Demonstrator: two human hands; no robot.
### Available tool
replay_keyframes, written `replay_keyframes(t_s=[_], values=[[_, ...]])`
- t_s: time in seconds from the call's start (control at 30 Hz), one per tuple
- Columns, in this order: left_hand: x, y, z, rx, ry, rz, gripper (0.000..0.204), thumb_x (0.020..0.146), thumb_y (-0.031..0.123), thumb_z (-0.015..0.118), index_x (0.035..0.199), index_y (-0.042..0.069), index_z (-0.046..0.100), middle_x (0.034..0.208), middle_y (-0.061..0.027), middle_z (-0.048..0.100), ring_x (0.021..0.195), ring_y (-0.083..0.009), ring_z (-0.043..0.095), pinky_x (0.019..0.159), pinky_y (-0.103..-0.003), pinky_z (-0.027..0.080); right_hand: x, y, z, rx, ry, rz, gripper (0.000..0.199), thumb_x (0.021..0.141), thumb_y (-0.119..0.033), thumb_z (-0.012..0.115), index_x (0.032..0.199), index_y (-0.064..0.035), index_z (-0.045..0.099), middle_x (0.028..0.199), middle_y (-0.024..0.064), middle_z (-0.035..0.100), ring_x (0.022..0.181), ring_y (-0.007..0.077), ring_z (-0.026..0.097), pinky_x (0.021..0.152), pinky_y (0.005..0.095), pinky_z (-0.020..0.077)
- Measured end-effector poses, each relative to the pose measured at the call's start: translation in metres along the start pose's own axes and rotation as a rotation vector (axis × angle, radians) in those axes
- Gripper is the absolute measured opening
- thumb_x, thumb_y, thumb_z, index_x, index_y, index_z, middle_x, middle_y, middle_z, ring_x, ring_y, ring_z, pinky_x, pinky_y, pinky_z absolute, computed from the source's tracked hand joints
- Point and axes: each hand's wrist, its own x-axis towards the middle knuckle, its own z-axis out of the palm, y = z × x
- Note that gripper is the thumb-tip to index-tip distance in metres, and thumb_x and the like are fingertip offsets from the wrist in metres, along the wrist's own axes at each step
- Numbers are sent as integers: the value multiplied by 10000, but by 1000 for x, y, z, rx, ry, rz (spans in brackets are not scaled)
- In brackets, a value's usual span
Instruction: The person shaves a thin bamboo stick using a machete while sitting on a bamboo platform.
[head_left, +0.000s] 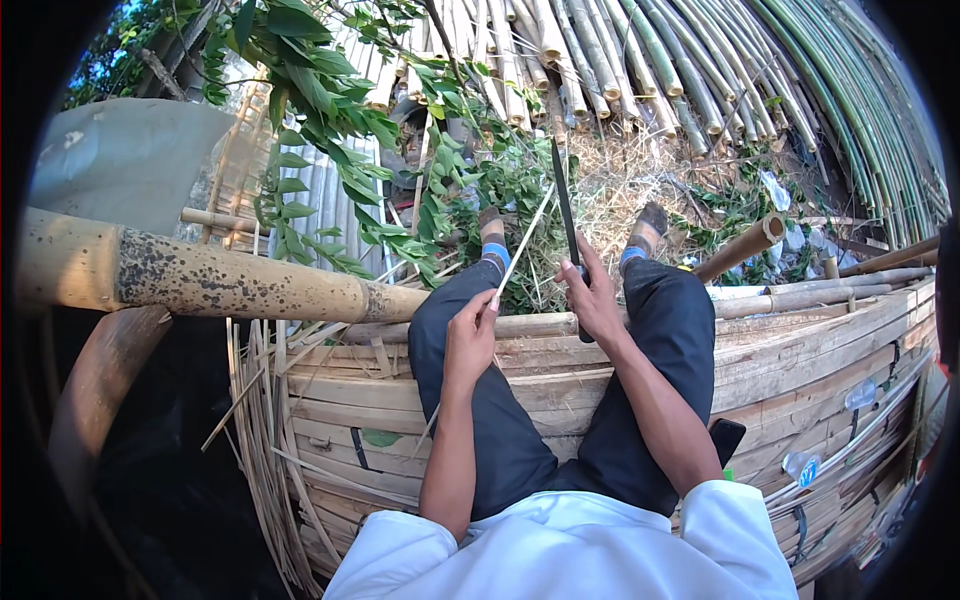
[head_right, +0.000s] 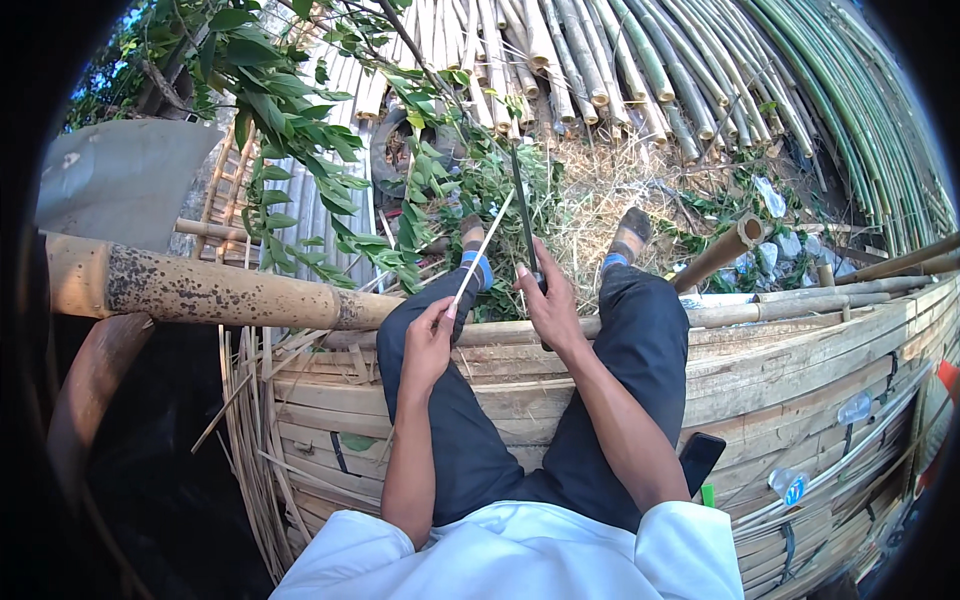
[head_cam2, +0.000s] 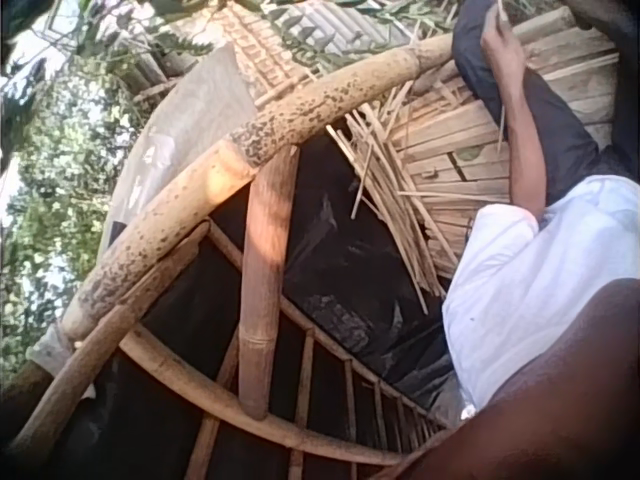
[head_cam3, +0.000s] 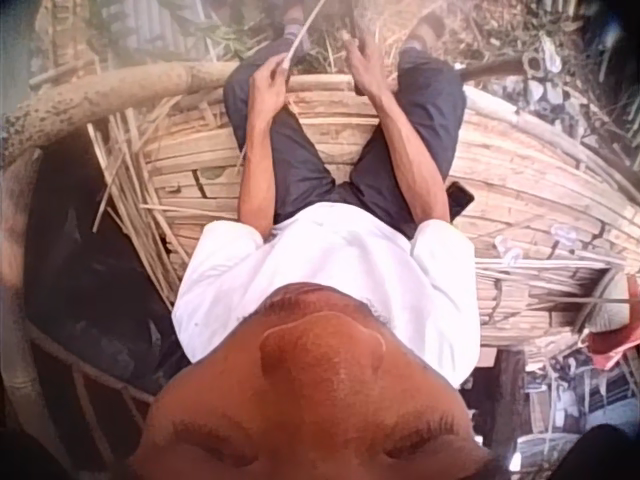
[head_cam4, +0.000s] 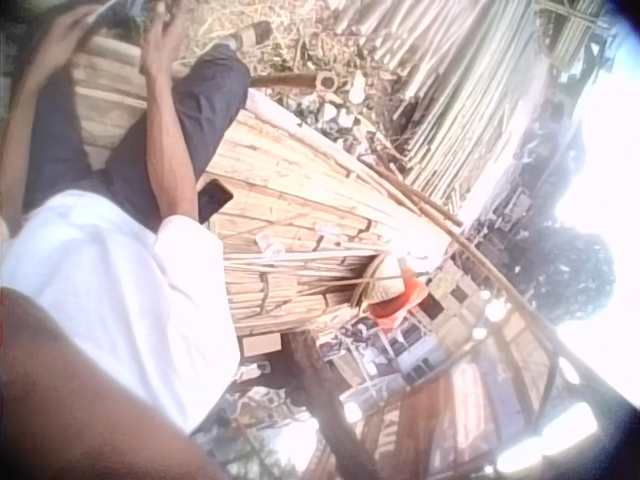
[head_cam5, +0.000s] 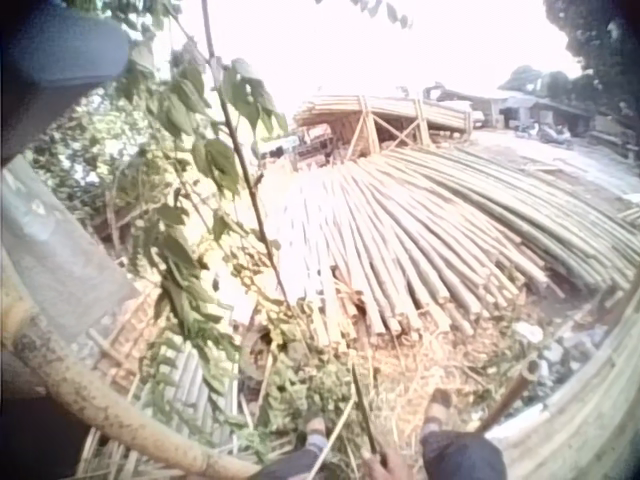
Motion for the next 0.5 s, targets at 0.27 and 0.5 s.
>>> replay_keyframes(t_s=[0.27, 0.5], values=[[-5, -1, 0, 52, 40, -24, 268, 951, 183, 546, 1102, -24, 622, 731, -135, 617, 635, -152, 554, 616, -311, 448, -14, -18, 4, -387, -63, -250, 366, 952, -228, 553, 1315, -186, 560, 745, 116, 632, 642, 189, 623, 588, 327, 472], [-17, 5, 7, 282, 176, 129, 229, 933, 183, 550, 1088, 64, 669, 866, -155, 649, 772, -351, 630, 679, -428, 478, -26, -21, 11, -723, -260, -390, 320, 926, -306, 575, 1241, -265, 612, 747, 91, 624, 655, 313, 623, 567, 423, 483]])
